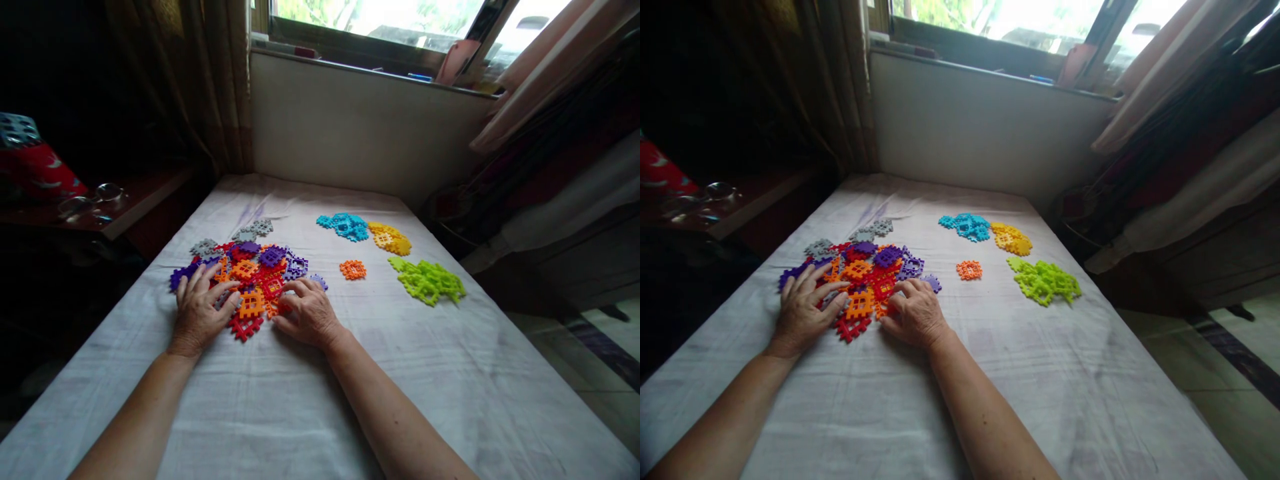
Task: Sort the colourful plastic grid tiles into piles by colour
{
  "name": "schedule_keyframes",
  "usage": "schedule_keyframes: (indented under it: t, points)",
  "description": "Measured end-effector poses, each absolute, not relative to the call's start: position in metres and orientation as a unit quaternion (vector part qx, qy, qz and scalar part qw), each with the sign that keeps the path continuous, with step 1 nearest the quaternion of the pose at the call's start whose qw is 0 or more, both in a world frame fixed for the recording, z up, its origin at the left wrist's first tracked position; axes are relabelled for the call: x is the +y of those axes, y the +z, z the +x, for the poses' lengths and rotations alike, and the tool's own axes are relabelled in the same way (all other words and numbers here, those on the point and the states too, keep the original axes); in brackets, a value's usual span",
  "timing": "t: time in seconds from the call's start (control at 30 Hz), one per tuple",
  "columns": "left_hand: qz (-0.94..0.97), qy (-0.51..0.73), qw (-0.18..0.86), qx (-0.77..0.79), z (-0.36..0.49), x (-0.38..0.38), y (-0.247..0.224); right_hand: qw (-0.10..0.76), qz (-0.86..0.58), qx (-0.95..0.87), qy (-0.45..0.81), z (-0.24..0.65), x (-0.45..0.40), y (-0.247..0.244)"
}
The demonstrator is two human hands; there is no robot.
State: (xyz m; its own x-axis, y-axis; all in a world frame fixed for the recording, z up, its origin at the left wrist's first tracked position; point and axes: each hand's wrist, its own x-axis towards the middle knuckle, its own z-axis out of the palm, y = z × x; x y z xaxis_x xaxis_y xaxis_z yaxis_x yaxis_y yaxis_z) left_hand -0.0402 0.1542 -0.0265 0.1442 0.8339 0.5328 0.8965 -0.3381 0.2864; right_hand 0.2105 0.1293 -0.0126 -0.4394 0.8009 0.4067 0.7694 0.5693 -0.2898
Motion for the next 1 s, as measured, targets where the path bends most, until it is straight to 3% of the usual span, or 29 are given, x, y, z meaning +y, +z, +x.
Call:
schedule_keyframes:
  t: [0.3,0.43,0.63,0.83,1.0]
  points:
    - [-0.830,-0.258,0.040,-0.493,-0.023,0.141,-0.021,0.257,-0.462,-0.849,-0.015,0.211,0.125,-0.023]
    - [-0.831,-0.255,0.039,-0.493,-0.024,0.142,-0.023,0.305,-0.438,-0.844,-0.049,0.222,0.117,-0.025]
    - [-0.834,-0.248,0.037,-0.491,-0.026,0.144,-0.029,0.380,-0.648,-0.658,-0.061,0.291,0.124,-0.026]
    - [-0.827,-0.248,0.048,-0.502,-0.027,0.144,-0.032,0.316,-0.767,-0.554,-0.077,0.341,0.134,-0.035]
    - [-0.841,-0.248,0.057,-0.478,-0.031,0.143,-0.038,0.243,-0.767,-0.588,-0.086,0.331,0.153,-0.040]
